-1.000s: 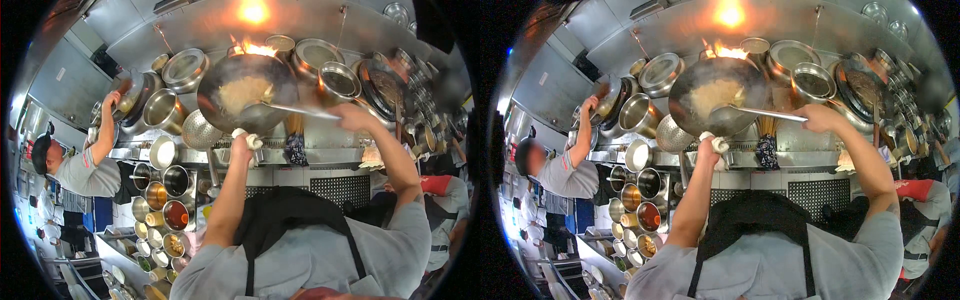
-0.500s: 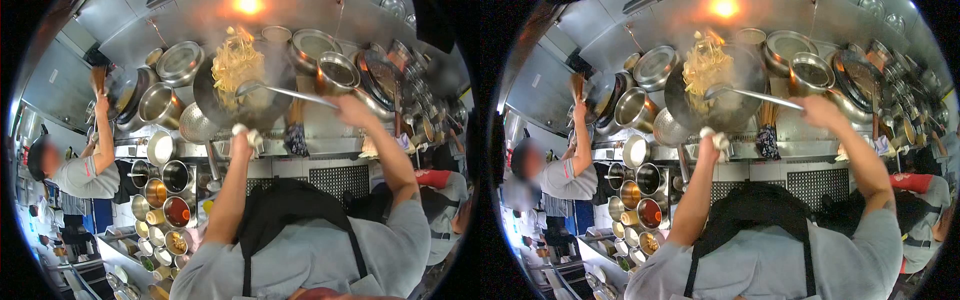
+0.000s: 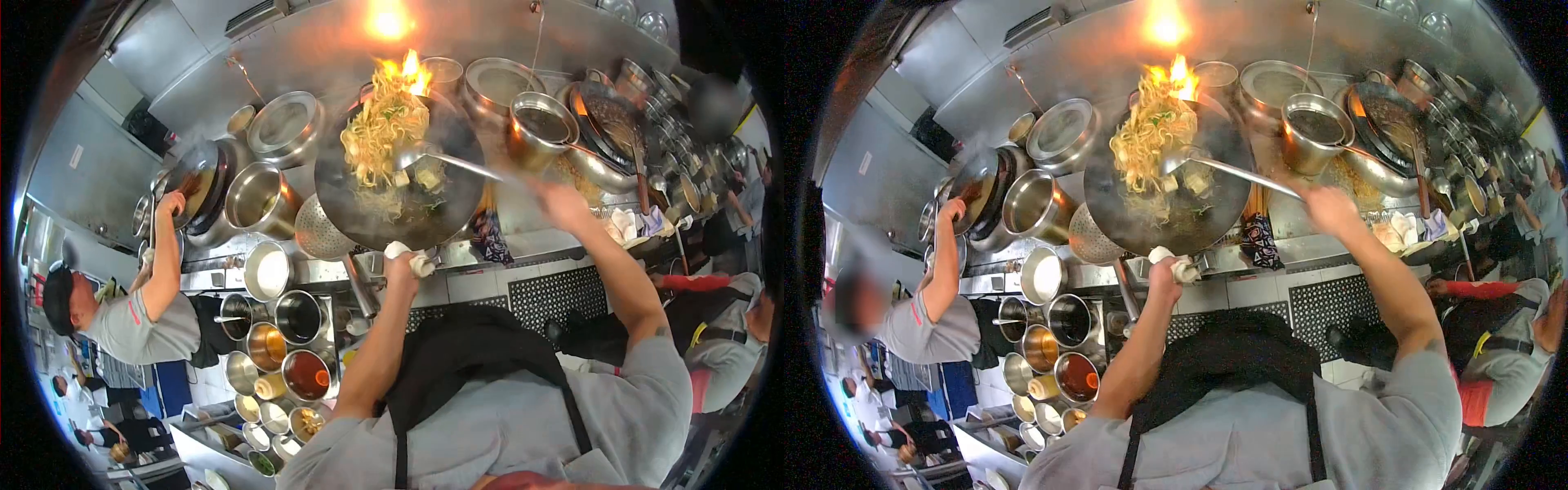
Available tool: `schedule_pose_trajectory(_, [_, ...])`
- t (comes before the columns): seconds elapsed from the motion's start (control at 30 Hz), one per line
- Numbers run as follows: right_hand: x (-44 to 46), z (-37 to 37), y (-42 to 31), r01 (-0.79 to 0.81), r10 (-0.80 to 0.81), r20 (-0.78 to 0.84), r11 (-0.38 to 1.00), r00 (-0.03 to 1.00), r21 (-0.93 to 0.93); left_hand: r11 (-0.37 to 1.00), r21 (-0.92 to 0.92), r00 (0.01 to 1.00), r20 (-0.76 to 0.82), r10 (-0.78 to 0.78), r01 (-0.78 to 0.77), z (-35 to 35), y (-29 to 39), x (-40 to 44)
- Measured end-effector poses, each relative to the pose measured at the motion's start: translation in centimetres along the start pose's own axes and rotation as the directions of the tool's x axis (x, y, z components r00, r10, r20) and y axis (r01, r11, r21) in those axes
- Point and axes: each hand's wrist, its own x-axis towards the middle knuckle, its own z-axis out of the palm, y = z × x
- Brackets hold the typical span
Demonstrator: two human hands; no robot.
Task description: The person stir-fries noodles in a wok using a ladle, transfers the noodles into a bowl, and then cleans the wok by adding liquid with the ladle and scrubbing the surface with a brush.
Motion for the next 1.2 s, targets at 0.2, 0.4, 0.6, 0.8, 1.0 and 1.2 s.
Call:
schedule_pose_trajectory(0.2, [-6.2, -1.5, -1.1, -0.105, 0.160, -0.096, 0.898, 0.982, 0.426, 0.993, -0.032, 0.993, -0.014, -0.113, 0.113, 5.8, 7.7, 4.2])
schedule_pose_trajectory(0.4, [-8.4, 1.7, -3.1, -0.225, 0.372, -0.010, 0.582, 0.928, 0.781, 0.980, -0.016, 0.966, 0.171, -0.192, 0.197, 8.8, 10.4, 7.2])
schedule_pose_trajectory(0.6, [-7.6, -0.5, -5.3, -0.255, 0.284, 0.008, 0.845, 0.959, 0.470, 0.989, -0.066, 0.966, 0.234, -0.111, 0.129, 7.6, 8.5, 15.2])
schedule_pose_trajectory(0.8, [0.8, -3.3, -4.0, -0.031, 0.020, 0.039, 0.950, 0.999, 0.312, 0.957, -0.051, 0.956, 0.090, -0.280, 0.285, 9.5, 10.4, 13.1])
schedule_pose_trajectory(1.0, [6.8, -8.2, -1.7, 0.156, -0.181, 0.312, 0.982, 0.933, 0.103, 0.976, -0.128, 0.978, 0.135, -0.157, 0.175, 5.6, 7.4, 10.9])
schedule_pose_trajectory(1.2, [5.9, -3.6, -2.9, 0.180, -0.175, 0.078, 0.981, 0.982, -0.067, 0.982, -0.030, 0.980, 0.075, -0.184, 0.186, 4.9, 6.2, 9.3])
